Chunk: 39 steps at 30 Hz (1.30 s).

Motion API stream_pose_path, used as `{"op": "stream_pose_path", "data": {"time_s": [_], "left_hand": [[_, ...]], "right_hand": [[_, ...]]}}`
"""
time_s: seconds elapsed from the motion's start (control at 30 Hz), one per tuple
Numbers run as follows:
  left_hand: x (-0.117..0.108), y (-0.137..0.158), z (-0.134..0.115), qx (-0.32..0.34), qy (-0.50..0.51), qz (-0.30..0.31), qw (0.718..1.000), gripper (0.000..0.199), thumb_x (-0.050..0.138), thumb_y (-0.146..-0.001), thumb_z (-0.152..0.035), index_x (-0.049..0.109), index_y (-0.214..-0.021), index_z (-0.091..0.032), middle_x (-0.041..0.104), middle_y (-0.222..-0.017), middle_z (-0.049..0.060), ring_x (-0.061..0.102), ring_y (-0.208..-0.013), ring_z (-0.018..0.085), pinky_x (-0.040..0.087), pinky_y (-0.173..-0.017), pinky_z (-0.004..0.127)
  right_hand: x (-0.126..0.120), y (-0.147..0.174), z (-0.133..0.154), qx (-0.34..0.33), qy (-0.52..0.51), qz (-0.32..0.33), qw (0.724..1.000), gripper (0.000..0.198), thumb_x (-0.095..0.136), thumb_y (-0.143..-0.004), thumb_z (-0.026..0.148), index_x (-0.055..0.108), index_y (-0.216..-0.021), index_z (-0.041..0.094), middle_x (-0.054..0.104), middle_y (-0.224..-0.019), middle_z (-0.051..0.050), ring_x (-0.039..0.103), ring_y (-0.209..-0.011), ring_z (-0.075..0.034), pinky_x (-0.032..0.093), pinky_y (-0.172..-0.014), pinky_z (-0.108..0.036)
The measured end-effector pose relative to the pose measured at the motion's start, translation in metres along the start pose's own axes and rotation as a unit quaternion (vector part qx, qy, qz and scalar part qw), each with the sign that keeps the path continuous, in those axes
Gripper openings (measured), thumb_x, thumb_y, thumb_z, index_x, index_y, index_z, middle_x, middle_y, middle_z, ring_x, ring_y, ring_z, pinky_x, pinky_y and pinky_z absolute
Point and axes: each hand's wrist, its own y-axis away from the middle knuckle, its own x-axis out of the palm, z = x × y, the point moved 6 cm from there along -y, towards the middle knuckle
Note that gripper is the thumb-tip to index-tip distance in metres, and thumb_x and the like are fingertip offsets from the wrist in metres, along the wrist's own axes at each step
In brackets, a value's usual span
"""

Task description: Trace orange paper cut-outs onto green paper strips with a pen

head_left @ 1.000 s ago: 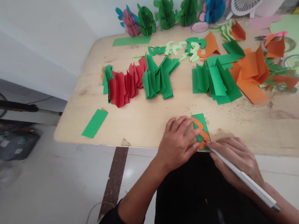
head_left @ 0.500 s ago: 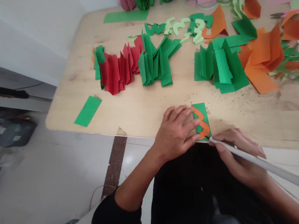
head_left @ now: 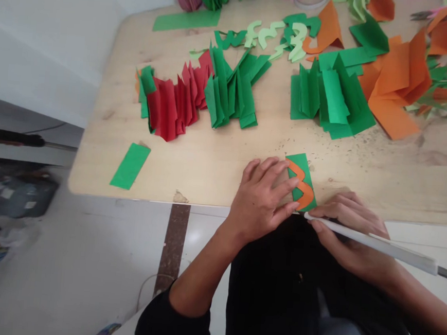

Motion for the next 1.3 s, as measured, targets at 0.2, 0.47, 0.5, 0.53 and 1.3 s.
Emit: {"op": "stream_pose_path", "data": {"time_s": [0.2,0.47,0.5,0.53,1.3], "left_hand": [[-0.0006,-0.0001,-0.0009,0.001,0.004,-0.003,1.000,0.034,0.054,-0.091,-0.044,0.061,-0.117,-0.023,0.051,-0.139,0.011,0.041,-0.132,0.028,0.025,-0.111,0.048],[-0.0012,-0.0001,-0.0014,0.005,0.007,-0.008,1.000,0.035,0.054,-0.092,-0.045,0.062,-0.117,-0.022,0.051,-0.138,0.011,0.041,-0.131,0.029,0.026,-0.111,0.049],[-0.0015,-0.0001,-0.0015,0.005,0.008,-0.008,1.000,0.034,0.054,-0.092,-0.044,0.062,-0.117,-0.022,0.052,-0.138,0.011,0.041,-0.131,0.029,0.026,-0.111,0.049],[-0.0017,-0.0002,-0.0016,0.006,0.009,-0.008,1.000,0.034,0.054,-0.092,-0.044,0.062,-0.117,-0.022,0.052,-0.138,0.012,0.042,-0.131,0.029,0.026,-0.111,0.049],[-0.0022,-0.0005,-0.0023,0.006,0.020,-0.009,1.000,0.033,0.054,-0.091,-0.042,0.061,-0.115,-0.020,0.051,-0.138,0.012,0.041,-0.131,0.030,0.027,-0.111,0.051]], "right_hand": [[0.0026,0.0006,-0.0004,-0.010,0.008,0.000,1.000,0.006,0.060,-0.085,0.016,0.062,-0.086,0.022,0.069,-0.074,0.000,0.062,-0.067,-0.014,0.045,-0.071,-0.034],[0.0035,0.0001,0.0008,-0.007,0.010,-0.001,1.000,0.005,0.060,-0.086,0.017,0.062,-0.084,0.021,0.068,-0.071,0.001,0.062,-0.066,-0.014,0.044,-0.072,-0.035],[0.0034,0.0002,0.0008,-0.007,0.009,-0.001,1.000,0.005,0.060,-0.086,0.017,0.062,-0.084,0.021,0.068,-0.071,0.001,0.062,-0.066,-0.014,0.044,-0.072,-0.035],[0.0032,0.0001,0.0009,-0.007,0.008,-0.002,1.000,0.006,0.060,-0.086,0.016,0.062,-0.085,0.021,0.068,-0.072,0.000,0.062,-0.066,-0.014,0.044,-0.072,-0.035],[-0.0042,-0.0005,0.0017,0.003,-0.004,-0.020,1.000,0.008,0.057,-0.087,0.015,0.061,-0.085,0.022,0.067,-0.071,0.001,0.061,-0.066,-0.014,0.044,-0.072,-0.035]]}}
